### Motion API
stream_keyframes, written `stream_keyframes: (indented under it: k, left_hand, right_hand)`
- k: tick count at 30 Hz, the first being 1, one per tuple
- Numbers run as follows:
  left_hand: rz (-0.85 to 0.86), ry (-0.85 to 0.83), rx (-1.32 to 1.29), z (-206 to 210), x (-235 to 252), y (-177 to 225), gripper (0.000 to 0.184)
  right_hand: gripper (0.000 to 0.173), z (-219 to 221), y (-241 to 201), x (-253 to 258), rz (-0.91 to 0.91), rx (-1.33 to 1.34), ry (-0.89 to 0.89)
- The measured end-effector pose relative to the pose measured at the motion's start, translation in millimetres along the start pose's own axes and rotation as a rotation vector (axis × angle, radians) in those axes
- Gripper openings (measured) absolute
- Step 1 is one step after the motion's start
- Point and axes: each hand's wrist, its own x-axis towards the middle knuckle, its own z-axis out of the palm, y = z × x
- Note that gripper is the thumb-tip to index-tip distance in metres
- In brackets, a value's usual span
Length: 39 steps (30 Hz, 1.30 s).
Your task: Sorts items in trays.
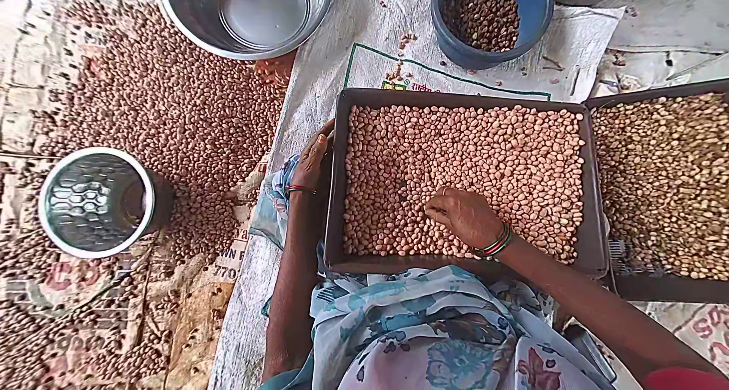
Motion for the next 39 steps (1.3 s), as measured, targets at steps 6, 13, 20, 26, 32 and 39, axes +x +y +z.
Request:
stream_keyframes:
  k: [6, 13, 20, 26, 32, 39]
  left_hand:
    - [0.001, -0.015, -0.002, -2.5, 1.6, -2.9, 0.046]
    - [0.019, -0.035, -0.021, -3.9, 2.8, -4.9, 0.047]
    - [0.015, -0.027, -0.034, -3.3, 2.7, -6.8, 0.047]
    - [0.016, -0.029, -0.039, -3.5, 1.6, -4.9, 0.047]
    - [-0.002, -0.004, -0.032, -0.4, 0.5, -1.1, 0.046]
    - [0.015, 0.002, -0.013, -1.4, 0.7, -2.6, 0.046]
  right_hand:
    - [0.018, 23.8, 0.4, 5.0, -0.129, -0.105, 0.176]
    - [0.012, 24.6, 1.5, -0.1, -0.178, -0.071, 0.246]
    - [0.015, 35.8, -15.9, -11.6, -0.239, 0.016, 0.066]
    - [0.015, 36.7, -19.9, -8.0, -0.219, -0.073, -0.003]
    - [0.008, -21.9, 32.3, -37.2, -0.149, 0.641, 0.018]
    - [0.023, -75.7, 94.8, -127.3, 0.346, 0.674, 0.541]
